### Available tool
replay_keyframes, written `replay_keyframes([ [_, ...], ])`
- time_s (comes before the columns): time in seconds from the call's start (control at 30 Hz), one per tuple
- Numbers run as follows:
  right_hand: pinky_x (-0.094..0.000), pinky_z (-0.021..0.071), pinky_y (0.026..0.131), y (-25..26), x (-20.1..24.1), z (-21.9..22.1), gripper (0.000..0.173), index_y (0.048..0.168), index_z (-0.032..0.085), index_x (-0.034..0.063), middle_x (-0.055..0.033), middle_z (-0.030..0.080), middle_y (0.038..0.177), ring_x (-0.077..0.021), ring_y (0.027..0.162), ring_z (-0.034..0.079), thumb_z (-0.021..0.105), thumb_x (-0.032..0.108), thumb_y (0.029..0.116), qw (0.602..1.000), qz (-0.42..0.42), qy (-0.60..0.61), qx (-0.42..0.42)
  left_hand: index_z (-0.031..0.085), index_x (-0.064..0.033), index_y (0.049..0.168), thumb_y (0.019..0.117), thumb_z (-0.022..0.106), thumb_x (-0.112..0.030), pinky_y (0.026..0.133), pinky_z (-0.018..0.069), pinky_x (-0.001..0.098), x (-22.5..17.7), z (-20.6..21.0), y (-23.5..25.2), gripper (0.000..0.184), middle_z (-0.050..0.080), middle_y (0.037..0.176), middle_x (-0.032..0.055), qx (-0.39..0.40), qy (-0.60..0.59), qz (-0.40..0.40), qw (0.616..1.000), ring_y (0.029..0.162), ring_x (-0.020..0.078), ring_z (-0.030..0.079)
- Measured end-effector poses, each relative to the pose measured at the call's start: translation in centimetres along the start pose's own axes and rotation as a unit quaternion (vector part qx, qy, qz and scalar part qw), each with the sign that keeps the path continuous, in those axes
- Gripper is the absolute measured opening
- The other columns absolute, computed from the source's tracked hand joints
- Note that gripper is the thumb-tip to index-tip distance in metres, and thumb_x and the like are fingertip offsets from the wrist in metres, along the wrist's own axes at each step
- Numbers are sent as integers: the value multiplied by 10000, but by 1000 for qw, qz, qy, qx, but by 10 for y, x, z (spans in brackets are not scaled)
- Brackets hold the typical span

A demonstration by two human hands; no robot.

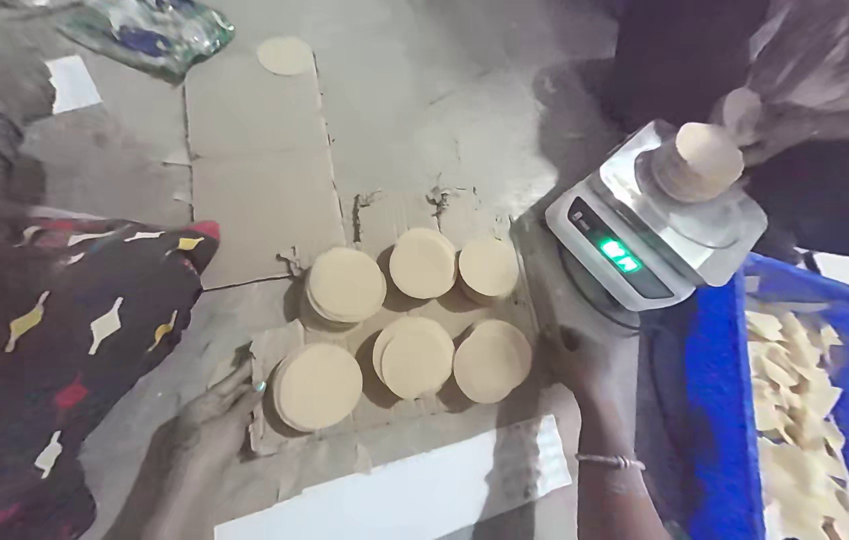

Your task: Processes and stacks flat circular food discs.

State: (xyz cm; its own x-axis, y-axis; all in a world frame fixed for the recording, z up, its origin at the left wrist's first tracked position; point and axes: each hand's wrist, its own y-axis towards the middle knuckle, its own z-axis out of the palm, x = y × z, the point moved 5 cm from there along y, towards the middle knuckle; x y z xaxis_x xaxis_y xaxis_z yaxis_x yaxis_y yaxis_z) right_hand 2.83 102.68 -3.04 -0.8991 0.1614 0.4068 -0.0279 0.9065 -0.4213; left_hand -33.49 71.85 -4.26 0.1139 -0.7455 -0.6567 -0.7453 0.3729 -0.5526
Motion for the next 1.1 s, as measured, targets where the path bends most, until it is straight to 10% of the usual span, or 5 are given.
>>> replay_keyframes([
  [0.13, -632, 417, 1055, -41, 11, -5, 442, 1354, 605, -46, -312, 601, 1336, -484, 1265, 562, 564, 264, 1042, 990, -74, -76, -90, 619, -46, 1381, 1012, 597, -74, 816, 513, 330, -3, 2, 4, 371, 701, 1141, 142, -46, 23, 46, 998, 907, 123, 636],
  [0.33, -601, 319, 1175, -67, 35, 33, 1114, 1543, 316, -104, -364, 373, 1547, -506, 1452, 365, 777, 600, 813, 987, -113, -110, 21, 541, 47, 1416, 1030, 586, -154, 982, 508, 366, 5, 12, -23, 437, 640, 1301, 243, -103, -41, 129, 985, 1129, 224, 642],
  [0.63, -566, 417, 1100, -61, 56, 19, 869, 1437, 482, -67, -313, 527, 1414, -424, 1322, 519, 860, 411, 817, 986, -12, -64, 150, 554, 93, 1374, 895, 643, -179, 1075, 448, 435, 29, -1, -102, 557, 537, 1402, 316, -123, -133, 236, 955, 1314, 348, 517],
  [0.83, -545, 467, 1056, -72, 49, 28, 728, 1453, 464, -34, -285, 569, 1382, -403, 1278, 571, 824, 169, 853, 998, -38, 23, 50, 579, 91, 1355, 935, 659, -178, 1048, 449, 519, 71, -26, -170, 505, 507, 1440, 334, -60, -107, 263, 957, 1311, 428, 501],
  [1.1, -579, 532, 961, -249, 18, 35, 686, 1348, 565, -58, -262, 696, 1161, -409, 1079, 683, 870, 77, 749, 956, -266, 123, -7, 611, 45, 1361, 900, 722, -143, 1104, 414, 620, 75, -3, -225, 510, 607, 1373, 258, 84, -19, 426, 901, 1314, 460, 541],
])
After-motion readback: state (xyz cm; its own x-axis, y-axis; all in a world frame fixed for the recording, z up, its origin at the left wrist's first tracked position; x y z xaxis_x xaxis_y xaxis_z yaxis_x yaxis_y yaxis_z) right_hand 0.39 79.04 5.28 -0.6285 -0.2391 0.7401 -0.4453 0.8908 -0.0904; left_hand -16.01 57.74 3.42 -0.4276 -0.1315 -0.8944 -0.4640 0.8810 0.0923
